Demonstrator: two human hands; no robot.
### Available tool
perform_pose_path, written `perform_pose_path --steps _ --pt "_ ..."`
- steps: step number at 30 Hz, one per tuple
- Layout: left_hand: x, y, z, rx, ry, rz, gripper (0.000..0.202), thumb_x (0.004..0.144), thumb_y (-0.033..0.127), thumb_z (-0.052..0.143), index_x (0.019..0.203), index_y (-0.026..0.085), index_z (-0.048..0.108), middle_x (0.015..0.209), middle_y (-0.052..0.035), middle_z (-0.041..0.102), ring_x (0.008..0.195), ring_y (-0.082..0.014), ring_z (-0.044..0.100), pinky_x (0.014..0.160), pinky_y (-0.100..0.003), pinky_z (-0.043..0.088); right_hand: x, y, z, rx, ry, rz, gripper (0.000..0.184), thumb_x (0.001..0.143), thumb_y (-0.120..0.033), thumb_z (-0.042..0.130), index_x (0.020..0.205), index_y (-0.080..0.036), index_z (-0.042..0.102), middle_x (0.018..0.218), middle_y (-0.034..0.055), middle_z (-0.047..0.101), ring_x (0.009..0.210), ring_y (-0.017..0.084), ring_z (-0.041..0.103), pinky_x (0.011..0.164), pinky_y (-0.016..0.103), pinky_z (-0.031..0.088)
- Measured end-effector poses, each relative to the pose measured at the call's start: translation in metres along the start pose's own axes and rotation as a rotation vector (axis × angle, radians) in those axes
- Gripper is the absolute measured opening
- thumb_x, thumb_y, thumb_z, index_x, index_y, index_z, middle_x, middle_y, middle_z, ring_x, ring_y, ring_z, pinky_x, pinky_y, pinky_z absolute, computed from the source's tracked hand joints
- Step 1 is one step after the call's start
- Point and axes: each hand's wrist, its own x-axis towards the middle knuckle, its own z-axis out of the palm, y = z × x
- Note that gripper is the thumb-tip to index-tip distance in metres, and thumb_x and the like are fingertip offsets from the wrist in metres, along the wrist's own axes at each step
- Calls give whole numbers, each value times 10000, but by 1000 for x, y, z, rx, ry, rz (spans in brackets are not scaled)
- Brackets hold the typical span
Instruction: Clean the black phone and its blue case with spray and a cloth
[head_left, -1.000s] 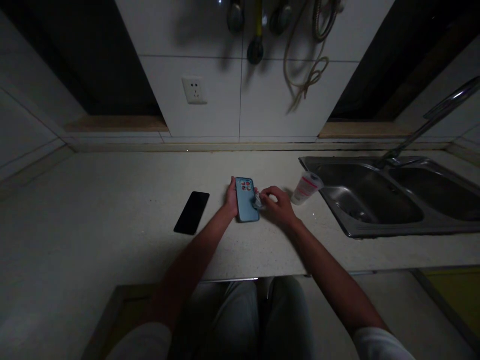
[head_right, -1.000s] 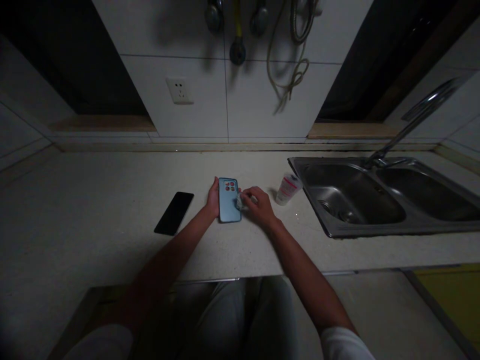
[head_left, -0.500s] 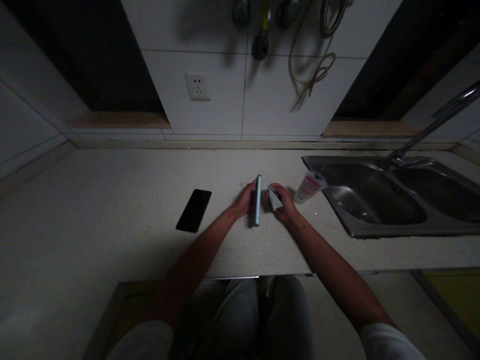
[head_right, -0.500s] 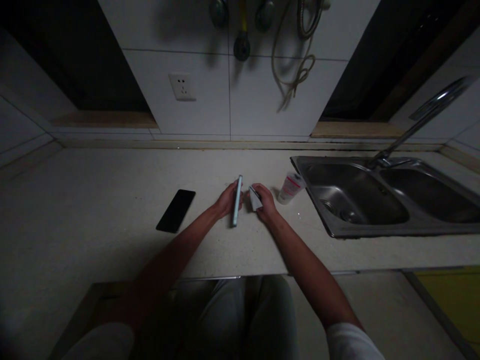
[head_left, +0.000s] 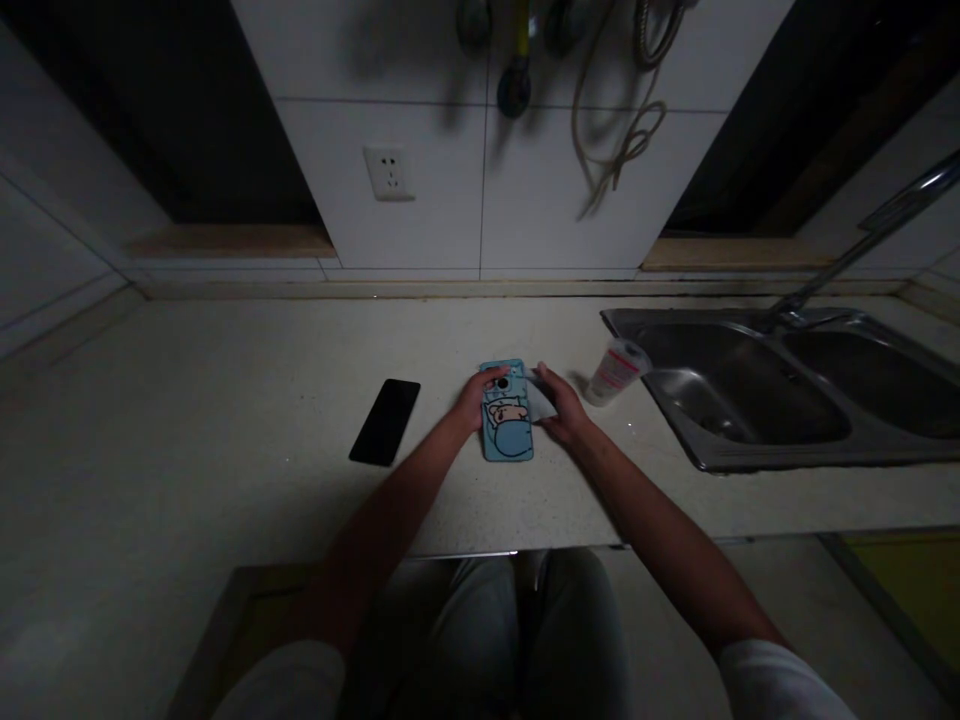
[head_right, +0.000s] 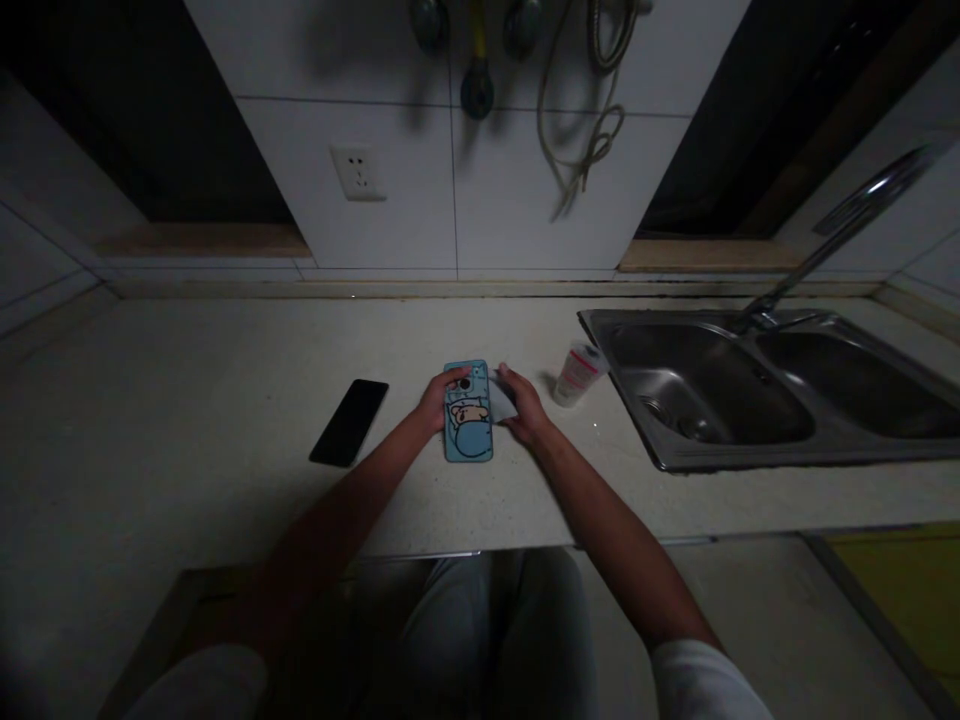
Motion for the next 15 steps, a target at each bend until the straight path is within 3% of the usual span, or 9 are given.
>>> perform_pose_path --steps 3,8,12,15 --pt "1 4 -1 -41 -16 15 196 732 235 683 898 134 712 769 -97 745 829 -270 738 826 -404 578 2 -1 -1 16 91 -98 383 647 -516 821 808 -217 644 714 -21 664 574 142 578 508 255 464" --pt "-1 6 1 -117 -77 -32 288 778 201 598 1023 96 707 855 -136 767 847 -274 745 863 -432 576 7 0 -2 0 189 -242 335 610 -412 822 817 -227 634 745 -29 667 640 150 588 606 285 508" --pt "0 3 3 -150 -31 -83 177 814 164 581 930 105 700 767 -115 755 777 -257 747 839 -420 583 4 -1 -2 -154 261 -470 200 711 -365 755 843 -250 659 832 -12 666 774 167 609 754 318 526" --pt "1 -1 5 -171 -37 -105 102 833 174 595 840 121 682 725 -99 742 750 -252 745 822 -405 585 -5 -5 -1 -388 231 -683 135 816 -369 691 904 -268 685 990 38 672 972 223 616 910 406 515"
